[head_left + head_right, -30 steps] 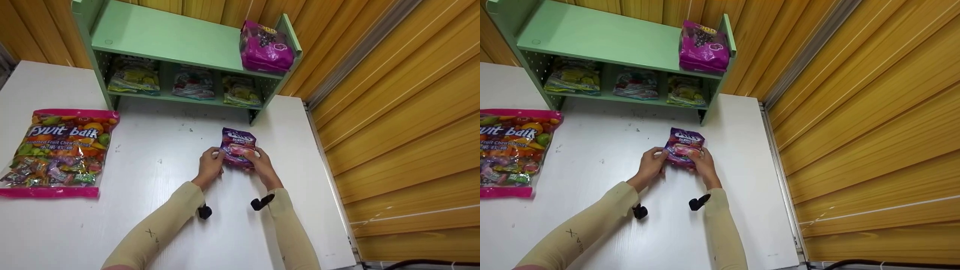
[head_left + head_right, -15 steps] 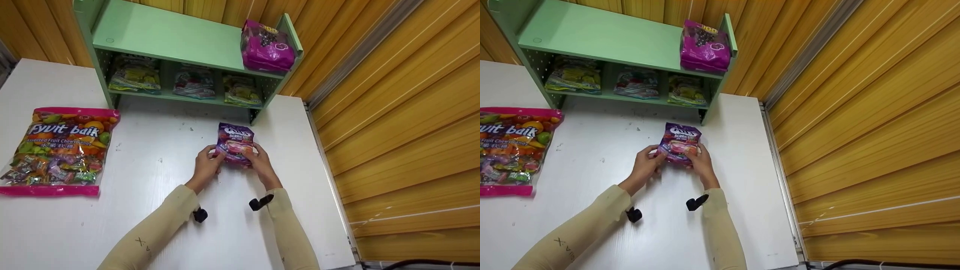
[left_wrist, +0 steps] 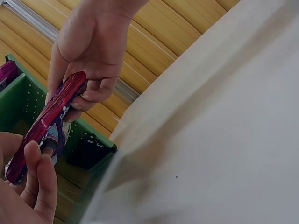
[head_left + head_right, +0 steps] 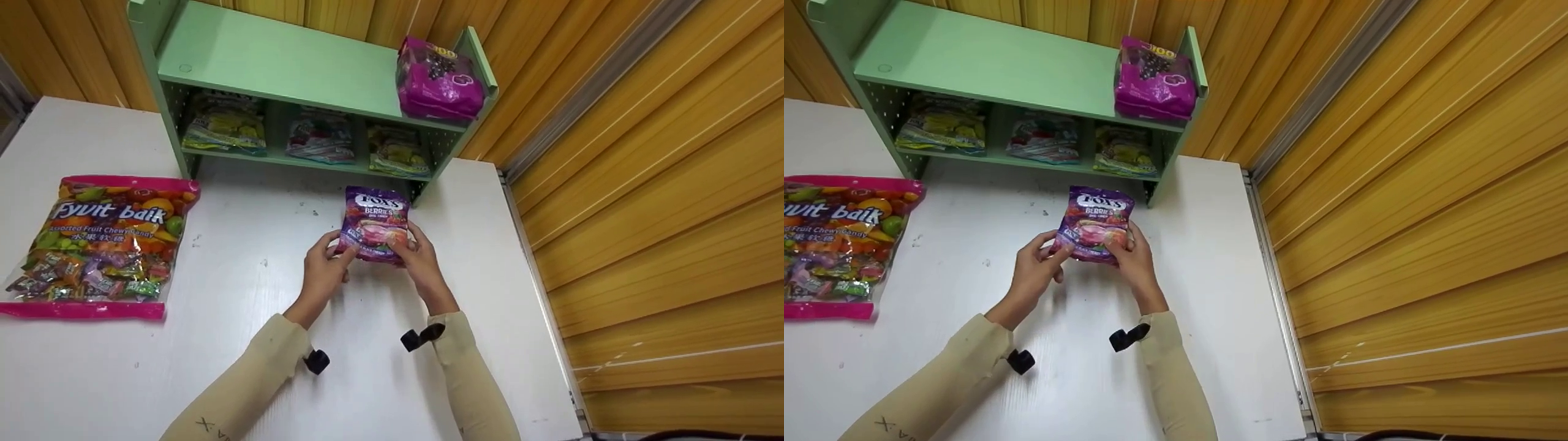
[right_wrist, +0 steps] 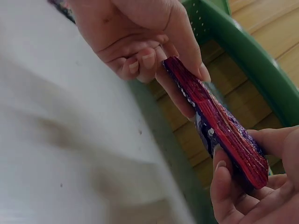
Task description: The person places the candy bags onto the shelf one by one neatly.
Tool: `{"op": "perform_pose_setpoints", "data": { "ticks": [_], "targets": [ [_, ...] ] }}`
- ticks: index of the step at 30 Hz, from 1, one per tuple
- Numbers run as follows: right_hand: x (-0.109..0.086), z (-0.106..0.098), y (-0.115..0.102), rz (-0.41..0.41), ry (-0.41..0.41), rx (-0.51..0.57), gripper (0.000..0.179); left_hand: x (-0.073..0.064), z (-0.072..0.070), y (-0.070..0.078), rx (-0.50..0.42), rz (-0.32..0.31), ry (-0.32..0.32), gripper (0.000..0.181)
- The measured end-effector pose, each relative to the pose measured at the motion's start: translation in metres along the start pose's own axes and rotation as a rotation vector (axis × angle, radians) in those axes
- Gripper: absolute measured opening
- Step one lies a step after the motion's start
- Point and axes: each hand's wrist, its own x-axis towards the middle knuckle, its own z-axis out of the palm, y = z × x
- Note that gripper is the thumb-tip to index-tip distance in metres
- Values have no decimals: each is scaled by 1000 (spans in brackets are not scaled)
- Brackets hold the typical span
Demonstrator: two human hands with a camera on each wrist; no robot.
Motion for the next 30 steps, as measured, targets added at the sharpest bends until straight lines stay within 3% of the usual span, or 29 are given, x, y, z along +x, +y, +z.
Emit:
{"op": "perform_pose_setpoints", "data": {
  "ticks": [17,30],
  "targets": [
    [-25,25,-42,-110,-54,12,65,-34,-24,40,41,170,59,51],
    [-34,37,-71,-221,-101,-4,66,-45,-38,62,85,396,104,50]
  ]
}}
